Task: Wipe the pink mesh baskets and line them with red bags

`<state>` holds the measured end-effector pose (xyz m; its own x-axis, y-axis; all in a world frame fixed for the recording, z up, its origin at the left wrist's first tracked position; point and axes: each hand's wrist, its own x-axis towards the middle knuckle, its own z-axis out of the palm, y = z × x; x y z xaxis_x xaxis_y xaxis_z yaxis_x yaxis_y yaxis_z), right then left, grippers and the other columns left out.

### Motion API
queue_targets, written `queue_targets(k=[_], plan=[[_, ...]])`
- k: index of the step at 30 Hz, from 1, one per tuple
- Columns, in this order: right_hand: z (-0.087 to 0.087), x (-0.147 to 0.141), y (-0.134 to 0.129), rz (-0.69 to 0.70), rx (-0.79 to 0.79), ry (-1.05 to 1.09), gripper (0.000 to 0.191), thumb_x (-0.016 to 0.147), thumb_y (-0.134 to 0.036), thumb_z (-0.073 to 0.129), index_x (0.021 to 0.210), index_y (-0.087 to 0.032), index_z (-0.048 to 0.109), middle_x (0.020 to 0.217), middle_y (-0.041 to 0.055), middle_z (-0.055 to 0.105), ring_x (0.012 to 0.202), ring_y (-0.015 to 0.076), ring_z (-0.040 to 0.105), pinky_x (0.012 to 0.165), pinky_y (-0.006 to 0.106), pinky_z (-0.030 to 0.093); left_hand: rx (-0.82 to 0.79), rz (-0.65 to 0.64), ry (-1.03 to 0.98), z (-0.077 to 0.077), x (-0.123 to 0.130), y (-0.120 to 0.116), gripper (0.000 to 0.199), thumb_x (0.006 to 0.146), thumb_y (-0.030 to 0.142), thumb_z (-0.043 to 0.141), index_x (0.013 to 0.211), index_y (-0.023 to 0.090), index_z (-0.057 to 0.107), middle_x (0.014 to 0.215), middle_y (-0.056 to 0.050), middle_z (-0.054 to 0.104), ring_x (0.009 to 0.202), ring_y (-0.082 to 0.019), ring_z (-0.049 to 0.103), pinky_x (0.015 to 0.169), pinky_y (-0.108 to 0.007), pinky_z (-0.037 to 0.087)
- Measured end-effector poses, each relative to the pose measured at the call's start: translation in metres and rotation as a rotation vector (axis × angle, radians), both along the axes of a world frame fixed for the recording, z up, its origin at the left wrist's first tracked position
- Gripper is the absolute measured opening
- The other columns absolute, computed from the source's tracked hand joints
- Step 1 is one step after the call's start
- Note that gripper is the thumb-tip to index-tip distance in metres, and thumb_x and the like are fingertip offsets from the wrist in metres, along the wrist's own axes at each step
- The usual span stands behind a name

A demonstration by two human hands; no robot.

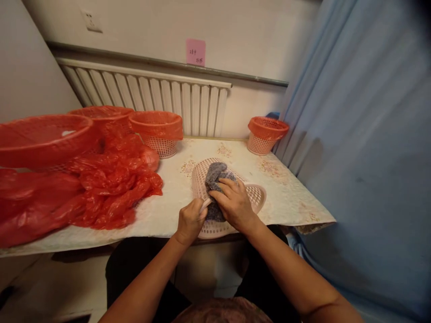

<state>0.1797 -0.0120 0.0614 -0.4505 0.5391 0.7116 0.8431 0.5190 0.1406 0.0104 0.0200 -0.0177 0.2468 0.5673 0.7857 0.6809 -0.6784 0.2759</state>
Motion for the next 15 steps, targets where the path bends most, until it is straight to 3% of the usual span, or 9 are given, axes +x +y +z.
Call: queue_targets(k=[5,9,12,15], plan=[[-0.013,0.032,0.01,-0.068,0.108,0.075,0.017,0.088,-0.021,0.052,0.102,-0.021,0.062,0.106,0.0092,0.062,0.107,0.0236,0.05,0.091,0.039,0.039,0.028,-0.033,0.048,-0.005,-0.002,-0.001,0.015,0.082,0.011,0.047,0.071,0.021,0.045,0.06,0.003,0.048,0.055,-0.013,0.05,0.054,-0.023,0.038],[-0.034,0.072,0.018,-0.167,0.082,0.239,0.024,0.085,-0.023,0.053,0.108,-0.019,0.057,0.103,0.0113,0.058,0.101,0.0253,0.05,0.087,0.041,0.042,0.069,-0.021,0.067,-0.007,-0.003,-0.002,0.016,0.083,0.012,0.046,0.071,0.022,0.044,0.059,0.003,0.048,0.054,-0.013,0.05,0.053,-0.024,0.038],[-0.064,0.105,0.023,-0.24,0.046,0.468,0.026,0.085,-0.026,0.051,0.11,-0.019,0.053,0.1,0.0096,0.058,0.097,0.024,0.052,0.086,0.04,0.044,0.093,-0.016,0.054,-0.01,-0.005,-0.001,0.016,0.084,0.013,0.046,0.071,0.022,0.044,0.058,0.003,0.047,0.052,-0.013,0.049,0.052,-0.024,0.039],[-0.109,0.125,0.022,-0.371,-0.017,0.773,0.034,0.083,-0.038,0.054,0.111,-0.019,0.051,0.104,0.0099,0.059,0.099,0.024,0.054,0.089,0.04,0.043,0.102,-0.018,0.041,-0.015,-0.007,-0.001,0.015,0.084,0.013,0.045,0.072,0.022,0.044,0.057,0.004,0.047,0.051,-0.013,0.049,0.051,-0.024,0.039]])
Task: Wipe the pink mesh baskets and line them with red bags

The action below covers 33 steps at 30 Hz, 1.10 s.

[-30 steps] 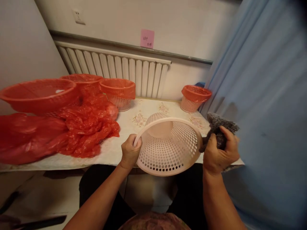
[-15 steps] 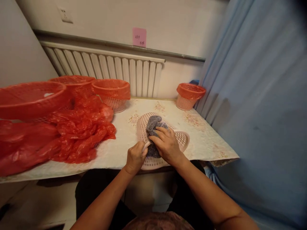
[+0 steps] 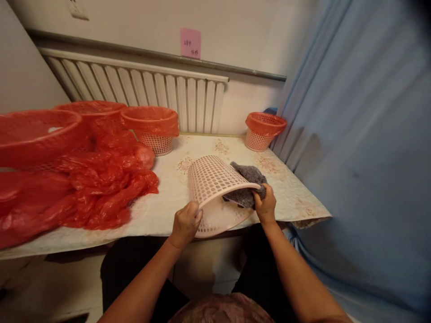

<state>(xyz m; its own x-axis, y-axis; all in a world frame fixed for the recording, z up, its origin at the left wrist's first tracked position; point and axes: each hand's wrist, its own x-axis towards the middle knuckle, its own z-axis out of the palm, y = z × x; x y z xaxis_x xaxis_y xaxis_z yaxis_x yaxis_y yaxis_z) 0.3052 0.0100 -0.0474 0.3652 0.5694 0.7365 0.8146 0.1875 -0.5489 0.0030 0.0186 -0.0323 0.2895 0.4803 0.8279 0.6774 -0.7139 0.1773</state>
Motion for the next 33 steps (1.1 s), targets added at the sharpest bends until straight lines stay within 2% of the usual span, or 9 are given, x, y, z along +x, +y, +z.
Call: queue_targets(k=[5,7,9,12,16,19,22,27,33], plan=[[-0.072,-0.012,-0.017,-0.1,-0.236,0.473,0.04,0.073,-0.05,0.055,0.096,-0.018,0.054,0.09,0.0085,0.062,0.084,0.0231,0.055,0.077,0.036,0.044,-0.067,0.022,-0.034,-0.016,-0.01,-0.002,0.012,0.082,0.014,0.046,0.073,0.022,0.046,0.057,0.003,0.049,0.051,-0.014,0.051,0.052,-0.024,0.04],[-0.085,-0.024,-0.022,-0.096,-0.261,0.51,0.038,0.072,-0.051,0.054,0.09,-0.018,0.055,0.084,0.0075,0.062,0.078,0.0222,0.055,0.074,0.035,0.044,-0.137,0.052,-0.069,-0.025,-0.018,-0.005,0.011,0.081,0.017,0.046,0.072,0.022,0.046,0.056,0.004,0.049,0.05,-0.014,0.052,0.051,-0.024,0.04],[-0.083,-0.032,-0.022,-0.083,-0.262,0.515,0.038,0.072,-0.051,0.054,0.09,-0.018,0.055,0.086,0.0074,0.063,0.08,0.0218,0.055,0.075,0.034,0.044,-0.233,0.1,-0.137,-0.033,-0.028,-0.008,0.009,0.082,0.02,0.046,0.073,0.022,0.046,0.056,0.004,0.05,0.05,-0.014,0.052,0.051,-0.024,0.041],[-0.056,-0.035,-0.014,-0.056,-0.205,0.479,0.04,0.073,-0.049,0.057,0.098,-0.018,0.056,0.093,0.0069,0.063,0.085,0.0215,0.055,0.08,0.034,0.043,-0.39,0.2,-0.236,-0.04,-0.041,-0.013,0.008,0.085,0.028,0.049,0.079,0.022,0.047,0.059,0.005,0.052,0.051,-0.014,0.054,0.051,-0.024,0.043],[0.015,-0.034,0.0,0.003,0.023,0.177,0.031,0.08,-0.04,0.057,0.104,-0.019,0.057,0.094,0.005,0.061,0.089,0.0213,0.054,0.081,0.035,0.043,-0.46,0.218,-0.287,-0.033,-0.046,-0.011,0.024,0.084,0.034,0.057,0.101,0.02,0.049,0.083,-0.002,0.06,0.071,-0.019,0.062,0.062,-0.03,0.051],[0.071,-0.048,0.0,0.133,0.038,-0.248,0.021,0.084,-0.027,0.054,0.103,-0.02,0.059,0.091,0.0061,0.057,0.09,0.022,0.05,0.08,0.034,0.041,-0.333,0.144,-0.276,-0.011,-0.036,-0.004,0.038,0.081,0.03,0.061,0.113,0.016,0.046,0.102,-0.011,0.058,0.091,-0.024,0.061,0.078,-0.038,0.053],[0.111,-0.073,-0.004,0.233,-0.044,-0.593,0.019,0.086,-0.023,0.052,0.102,-0.021,0.062,0.088,0.0068,0.054,0.087,0.0224,0.046,0.076,0.033,0.039,-0.208,0.007,-0.153,0.023,-0.019,0.003,0.039,0.081,0.019,0.058,0.119,0.016,0.047,0.113,-0.014,0.055,0.11,-0.027,0.053,0.095,-0.045,0.048],[0.127,-0.101,-0.007,0.323,-0.091,-0.798,0.021,0.09,-0.023,0.047,0.104,-0.022,0.062,0.086,0.0066,0.052,0.084,0.0215,0.043,0.073,0.033,0.037,-0.236,-0.263,0.02,0.063,0.0,0.01,0.048,0.078,0.001,0.044,0.124,0.014,0.051,0.127,-0.015,0.054,0.123,-0.024,0.048,0.107,-0.045,0.04],[0.102,-0.073,-0.007,0.323,-0.103,-0.593,0.024,0.085,-0.021,0.051,0.108,-0.019,0.057,0.098,0.0089,0.055,0.094,0.0238,0.047,0.082,0.036,0.041,-0.253,-0.335,0.008,0.049,-0.009,0.013,0.063,0.073,-0.003,0.039,0.133,0.015,0.046,0.135,-0.014,0.052,0.13,-0.024,0.043,0.11,-0.05,0.037]])
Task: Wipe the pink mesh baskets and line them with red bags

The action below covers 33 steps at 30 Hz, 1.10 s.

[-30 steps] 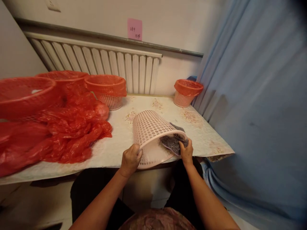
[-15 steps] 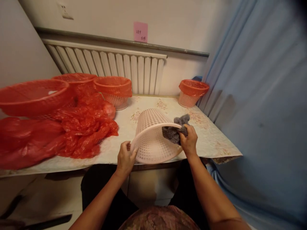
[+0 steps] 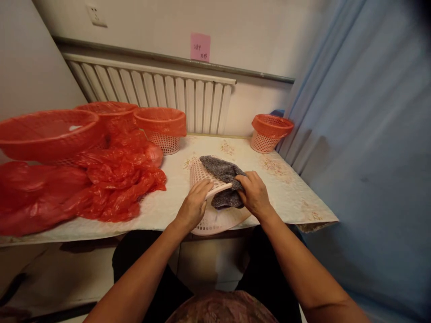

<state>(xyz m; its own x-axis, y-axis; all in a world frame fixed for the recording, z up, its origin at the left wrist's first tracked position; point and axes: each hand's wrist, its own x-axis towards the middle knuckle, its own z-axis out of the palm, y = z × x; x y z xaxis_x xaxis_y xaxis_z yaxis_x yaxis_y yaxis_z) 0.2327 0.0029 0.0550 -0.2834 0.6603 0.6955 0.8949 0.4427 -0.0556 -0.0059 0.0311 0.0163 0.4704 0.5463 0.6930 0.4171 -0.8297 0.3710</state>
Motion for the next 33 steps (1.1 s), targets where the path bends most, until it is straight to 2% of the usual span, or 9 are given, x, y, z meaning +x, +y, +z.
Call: queue_targets(k=[3,7,11,14,18,23,27,30,33], plan=[[-0.034,0.028,0.004,-0.044,-0.008,0.277,0.026,0.084,-0.025,0.052,0.109,-0.018,0.055,0.101,0.0089,0.057,0.097,0.0234,0.05,0.085,0.038,0.042,0.006,0.048,-0.031,-0.011,-0.009,-0.002,0.065,0.073,-0.002,0.039,0.134,0.017,0.046,0.135,-0.014,0.052,0.13,-0.024,0.044,0.11,-0.05,0.038],[-0.101,0.046,0.009,-0.256,-0.069,0.787,0.035,0.077,-0.039,0.058,0.106,-0.018,0.055,0.101,0.0075,0.061,0.095,0.0225,0.055,0.087,0.038,0.042,0.018,0.086,-0.072,-0.019,-0.014,-0.006,0.066,0.073,-0.002,0.039,0.135,0.019,0.045,0.136,-0.012,0.051,0.13,-0.024,0.044,0.11,-0.049,0.039],[-0.164,0.026,-0.003,-0.422,-0.21,1.186,0.042,0.071,-0.045,0.059,0.101,-0.016,0.056,0.097,0.0072,0.063,0.089,0.0213,0.057,0.08,0.034,0.045,0.023,0.114,-0.101,-0.027,-0.018,-0.011,0.064,0.074,-0.001,0.039,0.134,0.02,0.046,0.136,-0.011,0.052,0.129,-0.023,0.045,0.11,-0.049,0.039],[-0.184,0.008,-0.011,-0.417,-0.264,1.228,0.037,0.072,-0.047,0.056,0.092,-0.015,0.057,0.082,0.0052,0.064,0.076,0.0197,0.058,0.07,0.032,0.046,0.008,0.149,-0.159,-0.038,-0.027,-0.015,0.059,0.076,0.002,0.04,0.132,0.021,0.048,0.136,-0.01,0.052,0.128,-0.024,0.047,0.109,-0.049,0.039],[-0.16,0.009,-0.002,-0.402,-0.235,1.201,0.035,0.069,-0.043,0.061,0.093,-0.016,0.058,0.085,0.004,0.064,0.079,0.0193,0.056,0.074,0.031,0.044,-0.067,0.263,-0.287,-0.042,-0.039,-0.021,0.048,0.08,0.008,0.044,0.126,0.018,0.053,0.129,-0.011,0.057,0.122,-0.024,0.052,0.108,-0.047,0.041],[-0.071,0.02,0.016,-0.264,0.087,0.771,0.029,0.078,-0.032,0.057,0.104,-0.018,0.059,0.096,0.0064,0.062,0.09,0.0219,0.054,0.082,0.036,0.043,-0.121,0.318,-0.314,-0.018,-0.033,-0.018,0.042,0.081,0.012,0.049,0.122,0.015,0.057,0.124,-0.012,0.061,0.117,-0.023,0.057,0.105,-0.044,0.044],[-0.005,0.007,0.012,-0.035,0.099,0.214,0.028,0.08,-0.018,0.053,0.107,-0.021,0.06,0.093,0.0069,0.057,0.092,0.0236,0.05,0.081,0.037,0.042,-0.077,0.197,-0.193,-0.009,-0.018,-0.006,0.046,0.077,0.007,0.047,0.121,0.018,0.059,0.127,-0.01,0.06,0.119,-0.022,0.056,0.106,-0.043,0.044],[0.014,-0.004,0.009,0.043,0.045,0.031,0.031,0.08,-0.017,0.054,0.11,-0.022,0.06,0.096,0.0078,0.056,0.093,0.0244,0.048,0.081,0.038,0.043,-0.089,0.165,-0.169,-0.017,-0.011,-0.001,0.055,0.074,0.003,0.044,0.125,0.019,0.057,0.13,-0.01,0.058,0.123,-0.022,0.053,0.108,-0.044,0.042],[0.004,-0.002,0.007,0.077,0.016,0.11,0.033,0.081,-0.018,0.053,0.113,-0.022,0.057,0.101,0.0081,0.056,0.098,0.0244,0.049,0.085,0.039,0.044,-0.097,0.155,-0.179,-0.029,-0.01,-0.002,0.061,0.072,0.002,0.04,0.129,0.019,0.054,0.136,-0.01,0.053,0.127,-0.022,0.049,0.11,-0.045,0.039]])
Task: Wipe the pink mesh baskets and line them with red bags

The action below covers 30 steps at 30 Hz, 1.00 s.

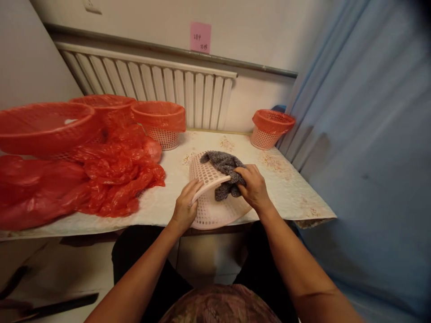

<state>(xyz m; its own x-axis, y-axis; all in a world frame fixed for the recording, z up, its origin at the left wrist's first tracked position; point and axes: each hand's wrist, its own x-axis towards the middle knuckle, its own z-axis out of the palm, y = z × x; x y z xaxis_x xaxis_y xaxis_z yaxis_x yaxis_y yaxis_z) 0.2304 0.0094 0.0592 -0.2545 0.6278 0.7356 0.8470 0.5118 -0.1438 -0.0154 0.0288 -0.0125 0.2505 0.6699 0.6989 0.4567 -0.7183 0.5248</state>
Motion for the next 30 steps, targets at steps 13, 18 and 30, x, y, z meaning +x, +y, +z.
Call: queue_targets(k=[13,18,30], plan=[[-0.13,0.096,-0.031,-0.452,-0.223,0.98,0.047,0.07,-0.036,0.057,0.113,-0.016,0.06,0.11,0.0099,0.064,0.104,0.0252,0.057,0.098,0.045,0.04,-0.239,0.192,-0.294,0.009,-0.018,0.008,0.046,0.074,0.011,0.049,0.118,0.019,0.062,0.121,-0.007,0.065,0.115,-0.024,0.058,0.106,-0.045,0.042],[-0.088,0.12,-0.031,-0.547,0.016,0.927,0.048,0.071,-0.033,0.058,0.117,-0.017,0.059,0.114,0.0087,0.064,0.106,0.0245,0.058,0.098,0.042,0.041,-0.51,0.228,-0.812,0.039,-0.027,0.025,0.046,0.065,0.01,0.056,0.11,0.016,0.062,0.099,-0.007,0.07,0.087,-0.022,0.067,0.083,-0.041,0.056],[-0.07,0.123,0.017,-0.389,-0.479,0.369,0.069,0.071,-0.041,0.064,0.134,-0.017,0.048,0.126,0.0153,0.06,0.11,0.0316,0.058,0.092,0.049,0.047,-0.759,-0.016,-1.15,0.079,-0.022,0.038,0.048,0.049,0.0,0.053,0.092,0.016,0.062,0.078,-0.003,0.07,0.083,-0.027,0.069,0.078,-0.042,0.057]])
